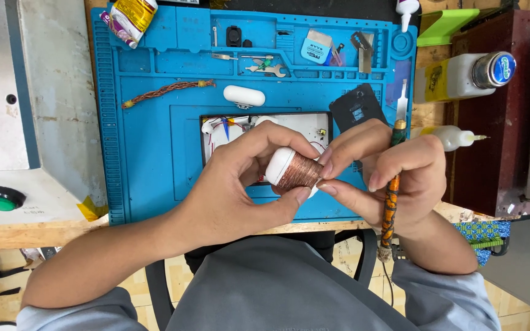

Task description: Using a precision tool to adjust or repair the copper windings on a small electronic coil at a repair bench.

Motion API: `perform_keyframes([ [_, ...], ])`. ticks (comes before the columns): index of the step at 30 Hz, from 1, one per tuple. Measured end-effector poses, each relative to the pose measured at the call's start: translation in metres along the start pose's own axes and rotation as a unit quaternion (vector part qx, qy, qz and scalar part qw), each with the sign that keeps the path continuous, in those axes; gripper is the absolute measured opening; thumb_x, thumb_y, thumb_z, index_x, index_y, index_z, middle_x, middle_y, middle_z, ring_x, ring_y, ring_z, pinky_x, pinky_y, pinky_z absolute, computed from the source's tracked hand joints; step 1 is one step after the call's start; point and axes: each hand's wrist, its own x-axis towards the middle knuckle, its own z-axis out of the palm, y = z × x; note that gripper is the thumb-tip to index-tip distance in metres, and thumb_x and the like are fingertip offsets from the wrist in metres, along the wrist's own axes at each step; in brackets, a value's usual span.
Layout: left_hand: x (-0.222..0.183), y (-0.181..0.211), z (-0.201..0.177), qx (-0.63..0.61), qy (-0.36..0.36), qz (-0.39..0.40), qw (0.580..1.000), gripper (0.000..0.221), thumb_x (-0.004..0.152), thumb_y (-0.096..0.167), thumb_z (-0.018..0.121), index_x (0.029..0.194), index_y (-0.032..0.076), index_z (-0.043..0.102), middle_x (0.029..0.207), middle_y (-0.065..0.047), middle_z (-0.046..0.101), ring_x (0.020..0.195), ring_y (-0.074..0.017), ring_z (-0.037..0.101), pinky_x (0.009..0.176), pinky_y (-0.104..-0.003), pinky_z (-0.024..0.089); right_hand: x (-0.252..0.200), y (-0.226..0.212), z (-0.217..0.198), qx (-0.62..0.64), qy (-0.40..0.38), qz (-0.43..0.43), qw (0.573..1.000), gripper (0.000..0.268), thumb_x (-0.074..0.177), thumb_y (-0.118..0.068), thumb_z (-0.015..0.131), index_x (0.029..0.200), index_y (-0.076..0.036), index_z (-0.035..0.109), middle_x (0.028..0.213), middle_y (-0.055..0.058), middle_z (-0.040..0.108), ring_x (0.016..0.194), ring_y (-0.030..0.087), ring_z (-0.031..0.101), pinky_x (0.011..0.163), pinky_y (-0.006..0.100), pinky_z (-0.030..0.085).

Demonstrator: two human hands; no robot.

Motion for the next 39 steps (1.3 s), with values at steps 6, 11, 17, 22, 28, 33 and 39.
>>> perform_keyframes([
  [6,0.0,-0.003,0.0,0.005,0.003,0.007,1.0,0.037,0.1,0.003,0.078,0.132,0.013,0.063,0.124,-0.006,0.067,0.101,-0.0159,0.071,0.079,-0.026,0.06,0.0,0.001,0.001,0.005,-0.005,-0.001,1.0,0.047,0.092,0.005,0.079,0.11,-0.017,0.041,0.101,0.019,0.07,0.099,0.031,0.076,0.093,0.038,0.068],
  [11,0.0,-0.002,0.001,0.01,0.013,0.008,1.0,0.035,0.099,0.003,0.079,0.129,0.014,0.064,0.12,-0.004,0.068,0.098,-0.0137,0.07,0.076,-0.025,0.057,0.0,0.002,0.002,-0.006,-0.001,-0.004,1.0,0.048,0.093,0.004,0.078,0.11,-0.017,0.039,0.1,0.019,0.07,0.099,0.032,0.075,0.094,0.039,0.067],
  [17,0.001,-0.004,0.003,0.009,0.025,0.009,1.0,0.035,0.097,0.0,0.078,0.127,0.012,0.065,0.114,-0.004,0.068,0.093,-0.0117,0.067,0.074,-0.024,0.054,-0.001,0.005,0.002,-0.004,-0.001,0.0,1.0,0.047,0.092,0.004,0.079,0.109,-0.016,0.04,0.1,0.019,0.069,0.1,0.031,0.075,0.092,0.039,0.068],
  [22,0.001,-0.006,0.002,0.014,0.029,0.01,0.999,0.034,0.097,0.002,0.078,0.126,0.013,0.066,0.113,-0.004,0.069,0.089,-0.0114,0.065,0.07,-0.023,0.054,0.0,0.006,0.003,-0.002,0.001,0.0,1.0,0.046,0.094,0.004,0.078,0.111,-0.017,0.041,0.102,0.018,0.07,0.101,0.031,0.075,0.094,0.04,0.067],
  [28,0.002,-0.011,0.002,0.012,0.033,0.021,0.999,0.033,0.098,0.002,0.078,0.125,0.013,0.065,0.111,-0.003,0.069,0.087,-0.0104,0.064,0.068,-0.023,0.052,0.001,0.008,0.006,0.0,0.021,0.012,1.0,0.045,0.093,0.003,0.078,0.111,-0.016,0.041,0.098,0.018,0.068,0.099,0.031,0.074,0.093,0.04,0.065],
  [33,0.006,-0.014,0.0,0.014,0.03,0.04,0.999,0.031,0.098,0.003,0.079,0.125,0.011,0.066,0.107,-0.004,0.071,0.084,-0.011,0.064,0.068,-0.024,0.051,0.001,0.009,0.005,-0.012,0.029,0.013,0.999,0.045,0.094,0.002,0.079,0.112,-0.015,0.041,0.097,0.018,0.068,0.098,0.029,0.074,0.093,0.04,0.064],
  [39,0.016,-0.02,-0.011,0.05,0.068,0.049,0.995,0.031,0.096,0.004,0.079,0.125,0.011,0.068,0.109,-0.004,0.077,0.092,-0.0117,0.073,0.077,-0.025,0.059,0.011,0.012,0.005,-0.001,0.091,0.052,0.995,0.031,0.115,-0.036,0.057,0.118,-0.01,0.04,0.12,0.031,0.066,0.117,0.036,0.074,0.094,0.041,0.07],
])
